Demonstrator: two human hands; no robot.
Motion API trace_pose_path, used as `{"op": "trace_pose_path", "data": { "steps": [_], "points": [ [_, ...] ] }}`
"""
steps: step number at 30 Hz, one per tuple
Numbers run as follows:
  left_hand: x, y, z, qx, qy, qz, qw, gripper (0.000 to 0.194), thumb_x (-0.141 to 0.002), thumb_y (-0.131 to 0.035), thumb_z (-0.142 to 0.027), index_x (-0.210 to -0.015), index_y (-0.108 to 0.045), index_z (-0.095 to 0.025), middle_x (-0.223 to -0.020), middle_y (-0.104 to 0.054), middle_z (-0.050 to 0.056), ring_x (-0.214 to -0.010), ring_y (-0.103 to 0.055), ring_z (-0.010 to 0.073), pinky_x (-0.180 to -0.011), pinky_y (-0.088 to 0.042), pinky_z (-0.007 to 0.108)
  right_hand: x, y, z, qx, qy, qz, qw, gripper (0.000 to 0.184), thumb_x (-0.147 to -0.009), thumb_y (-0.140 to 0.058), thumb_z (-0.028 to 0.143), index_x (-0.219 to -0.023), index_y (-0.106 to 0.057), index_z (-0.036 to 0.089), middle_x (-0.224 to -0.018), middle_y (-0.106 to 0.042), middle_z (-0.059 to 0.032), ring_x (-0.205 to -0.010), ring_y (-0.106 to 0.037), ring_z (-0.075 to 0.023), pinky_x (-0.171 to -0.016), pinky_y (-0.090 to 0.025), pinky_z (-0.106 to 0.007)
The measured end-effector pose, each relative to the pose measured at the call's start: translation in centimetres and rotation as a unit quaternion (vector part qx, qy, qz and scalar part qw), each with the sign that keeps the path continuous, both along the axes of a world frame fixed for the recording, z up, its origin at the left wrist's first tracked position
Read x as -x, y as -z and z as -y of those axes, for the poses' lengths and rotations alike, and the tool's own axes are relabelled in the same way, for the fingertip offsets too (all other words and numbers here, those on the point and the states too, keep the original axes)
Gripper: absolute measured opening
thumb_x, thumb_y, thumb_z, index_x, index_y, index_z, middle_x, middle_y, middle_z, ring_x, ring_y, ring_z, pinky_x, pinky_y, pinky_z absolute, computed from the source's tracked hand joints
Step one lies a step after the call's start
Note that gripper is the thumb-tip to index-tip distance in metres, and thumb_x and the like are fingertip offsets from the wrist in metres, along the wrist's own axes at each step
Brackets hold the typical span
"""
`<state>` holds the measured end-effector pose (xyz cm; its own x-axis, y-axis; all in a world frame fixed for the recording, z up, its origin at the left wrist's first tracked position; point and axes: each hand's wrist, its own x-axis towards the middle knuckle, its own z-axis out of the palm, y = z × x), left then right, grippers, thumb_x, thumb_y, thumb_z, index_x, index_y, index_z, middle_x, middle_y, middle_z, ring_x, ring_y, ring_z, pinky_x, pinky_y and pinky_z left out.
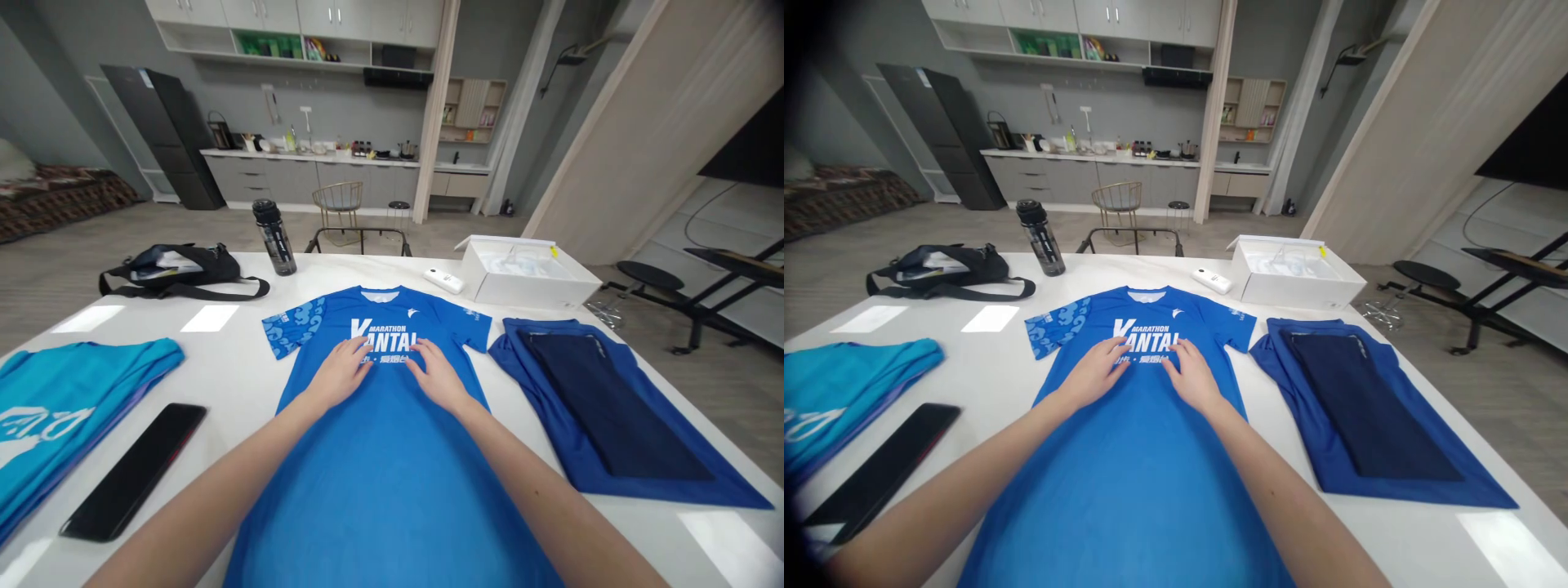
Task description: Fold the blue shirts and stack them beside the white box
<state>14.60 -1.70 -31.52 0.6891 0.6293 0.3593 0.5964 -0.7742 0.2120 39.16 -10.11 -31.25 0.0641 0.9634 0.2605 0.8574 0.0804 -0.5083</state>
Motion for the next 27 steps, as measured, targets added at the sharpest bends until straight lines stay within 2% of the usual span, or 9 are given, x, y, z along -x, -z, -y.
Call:
{"op": "trace_pose_path", "data": {
  "steps": [6, 11, 17, 23, 27],
  "points": [
    [-4.5, -1.0, -5.6, -0.016, 0.059, -0.006, 0.998, 0.034, -0.102, -0.043, -0.034, -0.128, -0.061, -0.022, -0.141, -0.057, 0.009, -0.131, -0.052, 0.0243, -0.109, -0.045, 0.041, -4.7, 1.6, -7.0, 0.005, 0.086, 0.034, 0.996, 0.046, -0.101, -0.039, 0.05, -0.128, -0.062, 0.019, -0.145, -0.055, -0.0125, -0.14, -0.044, -0.0268, -0.118, -0.033, -0.046],
    [-6.1, -1.2, -10.0, -0.012, 0.085, 0.009, 0.996, 0.034, -0.102, -0.043, -0.037, -0.126, -0.063, -0.024, -0.141, -0.057, 0.008, -0.13, -0.053, 0.0237, -0.108, -0.046, 0.041, -6.5, 2.9, -9.5, 0.04, 0.112, 0.071, 0.99, 0.05, -0.103, -0.031, 0.053, -0.133, -0.059, 0.023, -0.149, -0.053, -0.0089, -0.142, -0.042, -0.0268, -0.12, -0.025, -0.054],
    [-2.8, -0.7, -13.6, 0.006, 0.083, 0.018, 0.996, 0.037, -0.103, -0.039, -0.04, -0.125, -0.064, -0.023, -0.141, -0.057, 0.008, -0.13, -0.053, 0.0229, -0.11, -0.045, 0.041, -6.3, 3.4, -10.2, 0.072, 0.099, 0.14, 0.983, 0.055, -0.103, -0.028, 0.058, -0.14, -0.055, 0.027, -0.155, -0.046, -0.0047, -0.148, -0.033, -0.0272, -0.121, -0.016, -0.059],
    [0.3, -0.5, -14.6, 0.014, 0.066, -0.011, 0.998, 0.041, -0.103, -0.036, -0.043, -0.126, -0.064, -0.023, -0.144, -0.055, 0.008, -0.133, -0.05, 0.0237, -0.113, -0.042, 0.042, -6.4, 3.4, -10.5, 0.074, 0.104, 0.148, 0.981, 0.057, -0.102, -0.026, 0.059, -0.139, -0.054, 0.027, -0.154, -0.047, -0.0054, -0.146, -0.035, -0.0284, -0.12, -0.018, -0.06],
    [1.8, 0.6, -15.5, 0.007, 0.065, -0.043, 0.997, 0.043, -0.103, -0.036, -0.047, -0.13, -0.062, -0.024, -0.145, -0.054, 0.008, -0.133, -0.05, 0.0238, -0.114, -0.039, 0.042, -6.8, 3.4, -11.5, 0.076, 0.104, 0.151, 0.98, 0.056, -0.102, -0.026, 0.06, -0.137, -0.056, 0.028, -0.153, -0.048, -0.0054, -0.144, -0.037, -0.0291, -0.118, -0.02, -0.063]
  ]
}}
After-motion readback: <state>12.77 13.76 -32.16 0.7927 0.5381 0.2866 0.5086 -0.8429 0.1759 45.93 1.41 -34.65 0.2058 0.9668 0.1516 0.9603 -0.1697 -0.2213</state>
